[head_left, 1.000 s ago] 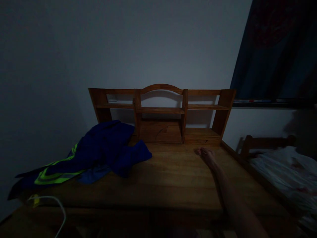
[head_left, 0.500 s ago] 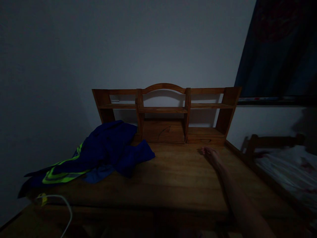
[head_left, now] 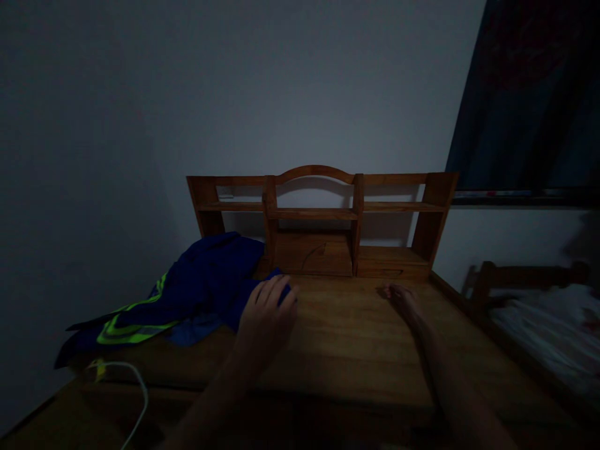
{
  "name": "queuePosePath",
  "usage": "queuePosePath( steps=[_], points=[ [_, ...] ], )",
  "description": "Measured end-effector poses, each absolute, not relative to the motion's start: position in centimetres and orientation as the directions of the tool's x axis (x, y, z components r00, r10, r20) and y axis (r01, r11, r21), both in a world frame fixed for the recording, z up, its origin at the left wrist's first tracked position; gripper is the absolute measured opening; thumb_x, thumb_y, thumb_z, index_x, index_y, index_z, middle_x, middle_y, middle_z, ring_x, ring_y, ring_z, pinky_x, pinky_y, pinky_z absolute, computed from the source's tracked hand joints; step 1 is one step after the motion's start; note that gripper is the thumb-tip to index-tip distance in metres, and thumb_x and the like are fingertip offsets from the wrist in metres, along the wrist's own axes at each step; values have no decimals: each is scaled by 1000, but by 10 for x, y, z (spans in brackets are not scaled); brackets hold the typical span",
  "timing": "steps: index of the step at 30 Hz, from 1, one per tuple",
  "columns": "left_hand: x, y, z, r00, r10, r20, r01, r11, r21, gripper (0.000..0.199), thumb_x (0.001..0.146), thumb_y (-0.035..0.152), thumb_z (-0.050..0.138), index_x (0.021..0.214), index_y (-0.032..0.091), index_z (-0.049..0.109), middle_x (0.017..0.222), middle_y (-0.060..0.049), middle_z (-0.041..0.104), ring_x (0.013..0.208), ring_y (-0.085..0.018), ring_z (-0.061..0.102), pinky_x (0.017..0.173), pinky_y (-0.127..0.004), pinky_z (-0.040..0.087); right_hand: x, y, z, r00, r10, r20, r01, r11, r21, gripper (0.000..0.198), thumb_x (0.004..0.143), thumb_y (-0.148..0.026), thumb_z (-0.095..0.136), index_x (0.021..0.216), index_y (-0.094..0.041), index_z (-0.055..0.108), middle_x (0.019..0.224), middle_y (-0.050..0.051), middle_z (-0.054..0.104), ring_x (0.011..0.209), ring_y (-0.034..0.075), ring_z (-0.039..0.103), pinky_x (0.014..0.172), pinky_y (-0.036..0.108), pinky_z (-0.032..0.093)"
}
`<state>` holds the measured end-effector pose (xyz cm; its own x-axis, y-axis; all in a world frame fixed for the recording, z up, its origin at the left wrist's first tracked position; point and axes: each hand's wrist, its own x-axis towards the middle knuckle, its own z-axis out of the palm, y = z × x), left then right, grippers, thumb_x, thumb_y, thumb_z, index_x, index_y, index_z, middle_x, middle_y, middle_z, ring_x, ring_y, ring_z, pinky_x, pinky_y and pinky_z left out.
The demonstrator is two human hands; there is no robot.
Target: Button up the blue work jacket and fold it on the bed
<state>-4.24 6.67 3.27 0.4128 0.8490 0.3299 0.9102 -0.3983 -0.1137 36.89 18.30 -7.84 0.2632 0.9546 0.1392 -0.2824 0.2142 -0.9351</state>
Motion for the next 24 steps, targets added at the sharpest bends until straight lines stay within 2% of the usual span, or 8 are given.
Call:
queuePosePath(
  steps=[2,6,9,12,15,18,21,24],
  points=[
    [-53,79,21,376,849,371,925,-318,-208,44,84,22,49,128,23,45,145,-10,28,134,-36,19,102,-54,27,369,184,-79,265,954,138,-280,213,-936,18,61,-31,64,64,-14,61,64,5,62,62,14,55,59,23,43],
    [-87,113,-6,221,931,292,950,-137,-282,39,81,6,39,113,19,57,125,-15,51,114,-30,48,88,-45,41,369,187,-81,278,950,142,-286,223,-932,21,56,-33,64,63,-14,59,66,5,63,62,14,55,60,24,44],
    [-111,125,0,177,934,309,975,-123,-185,34,85,11,36,111,19,56,111,-12,59,96,-23,59,77,-33,46,370,188,-81,281,950,138,-285,219,-933,20,55,-33,64,62,-15,59,63,5,62,61,15,55,59,24,44],
    [-133,125,31,114,809,576,993,-101,-55,30,91,29,35,115,20,51,113,-8,57,96,-20,58,76,-27,45,370,187,-79,278,951,136,-271,213,-939,18,57,-32,63,62,-15,60,63,5,62,61,15,56,59,25,45],
    [-166,129,63,-117,607,786,993,70,94,38,93,40,30,123,22,43,112,-8,57,99,-23,56,77,-31,44,369,183,-77,284,949,136,-248,210,-946,18,58,-32,63,64,-15,61,67,6,64,63,16,56,60,25,45],
    [-211,138,69,-349,516,782,933,271,237,48,90,41,35,132,16,35,108,-12,57,93,-27,58,74,-35,45,367,179,-73,283,949,141,-215,206,-955,20,58,-33,62,64,-15,61,69,8,63,64,16,57,60,25,45],
    [-254,142,51,-349,515,783,909,390,148,62,84,31,48,137,10,24,132,-23,38,110,-35,47,86,-46,40,363,175,-68,285,945,159,-176,215,-961,22,57,-35,61,61,-14,60,66,8,62,63,16,57,60,26,45],
    [-280,134,30,-187,669,719,947,318,-50,55,82,23,48,135,15,32,144,-19,23,120,-37,38,96,-51,31,359,172,-61,326,926,191,-110,238,-965,23,56,-36,58,59,-13,59,64,9,61,59,17,56,57,27,44]
  ],
)
